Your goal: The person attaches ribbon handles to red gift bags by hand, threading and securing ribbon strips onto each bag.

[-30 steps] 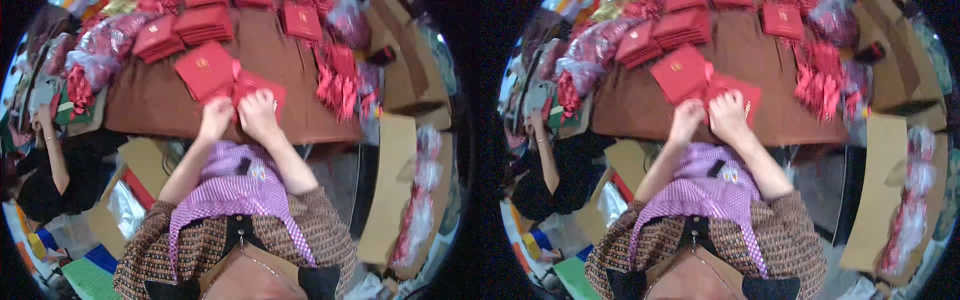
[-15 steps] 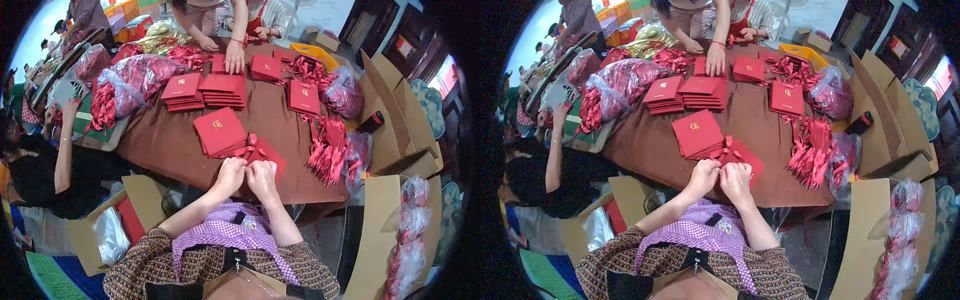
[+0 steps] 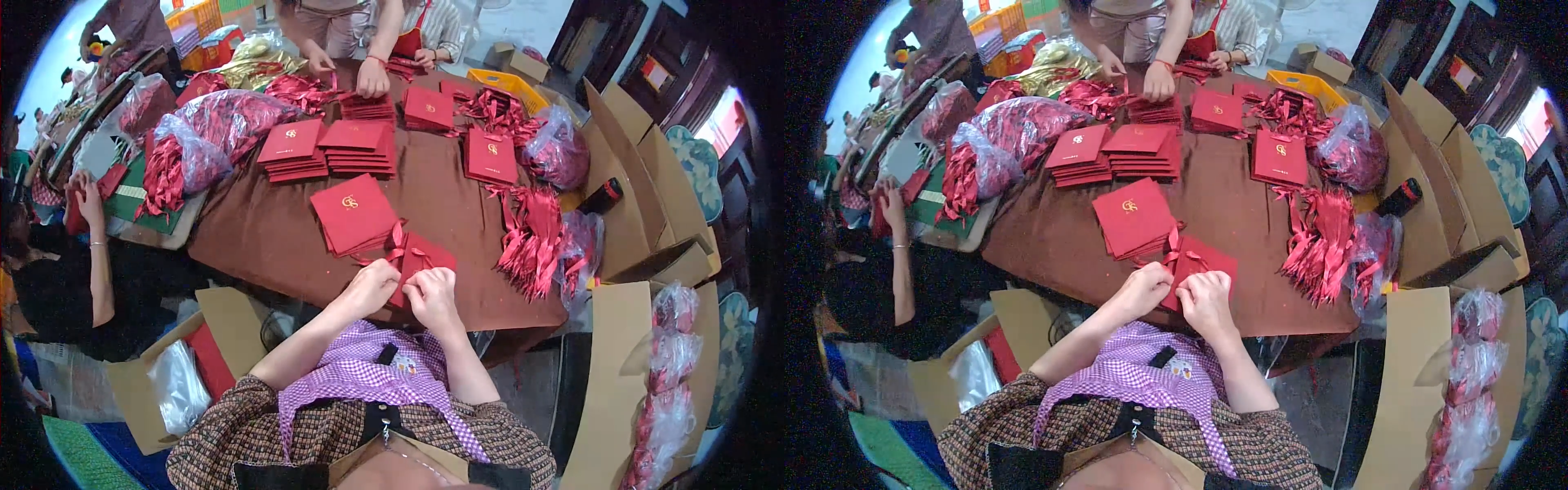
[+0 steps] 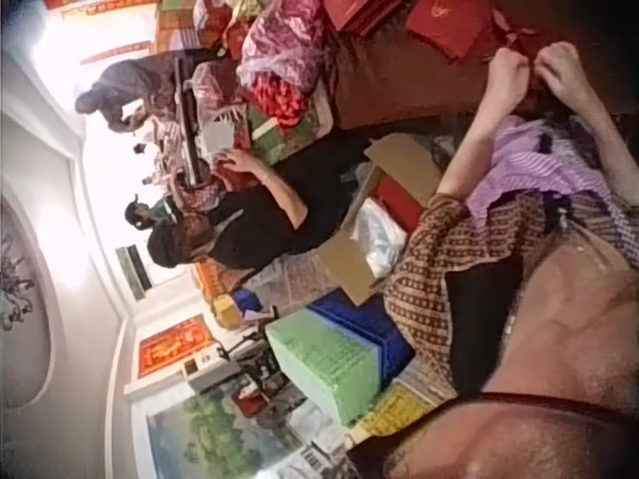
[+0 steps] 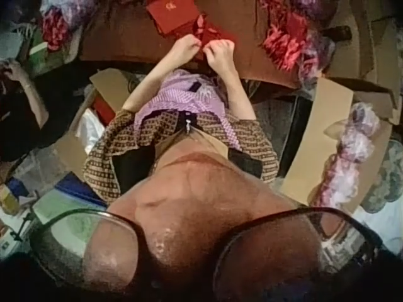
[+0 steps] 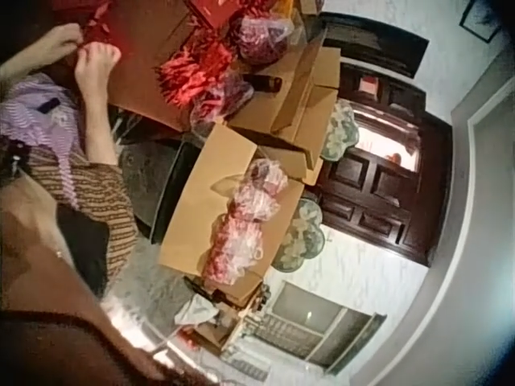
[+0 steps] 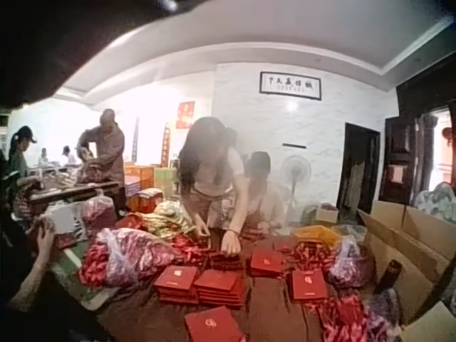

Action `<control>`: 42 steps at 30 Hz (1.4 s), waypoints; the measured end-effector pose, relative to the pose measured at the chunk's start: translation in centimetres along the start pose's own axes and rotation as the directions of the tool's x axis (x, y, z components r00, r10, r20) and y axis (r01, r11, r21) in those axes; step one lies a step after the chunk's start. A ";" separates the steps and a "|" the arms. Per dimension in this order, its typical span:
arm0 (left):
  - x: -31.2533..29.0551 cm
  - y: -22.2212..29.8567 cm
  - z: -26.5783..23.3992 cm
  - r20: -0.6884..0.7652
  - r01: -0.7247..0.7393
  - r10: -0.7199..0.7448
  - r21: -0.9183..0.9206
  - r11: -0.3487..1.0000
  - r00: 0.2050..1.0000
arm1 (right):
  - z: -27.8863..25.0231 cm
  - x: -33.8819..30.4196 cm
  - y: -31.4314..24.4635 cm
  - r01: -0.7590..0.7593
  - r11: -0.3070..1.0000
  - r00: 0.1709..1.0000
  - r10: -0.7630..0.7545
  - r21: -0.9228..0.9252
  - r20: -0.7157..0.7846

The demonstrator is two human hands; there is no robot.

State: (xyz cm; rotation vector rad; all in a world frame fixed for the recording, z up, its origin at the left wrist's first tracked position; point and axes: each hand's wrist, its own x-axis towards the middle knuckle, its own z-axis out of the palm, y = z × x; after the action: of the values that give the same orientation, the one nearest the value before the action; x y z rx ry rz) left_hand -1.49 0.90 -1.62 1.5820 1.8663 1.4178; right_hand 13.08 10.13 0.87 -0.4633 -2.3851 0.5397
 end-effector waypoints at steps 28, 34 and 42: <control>-1.7 -2.4 0.5 0.095 0.056 -0.057 0.008 0.998 0.994 | -0.7 -0.4 2.2 -0.092 0.989 0.966 0.116 0.112 -0.233; -1.5 -3.1 0.1 0.182 0.017 -0.014 -0.014 1.000 0.983 | 0.9 -2.5 8.1 -0.337 0.862 0.844 0.455 0.379 -0.283; -1.6 -4.3 0.3 0.201 0.075 -0.063 -0.052 0.996 0.978 | 0.9 -2.5 7.7 -0.361 0.728 0.782 0.577 0.583 -0.236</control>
State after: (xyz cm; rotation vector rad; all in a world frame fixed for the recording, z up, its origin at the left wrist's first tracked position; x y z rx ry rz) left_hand -3.13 0.05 -5.83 1.5525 1.7298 1.2249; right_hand 15.80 15.30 -4.74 -0.8642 -1.6111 1.1555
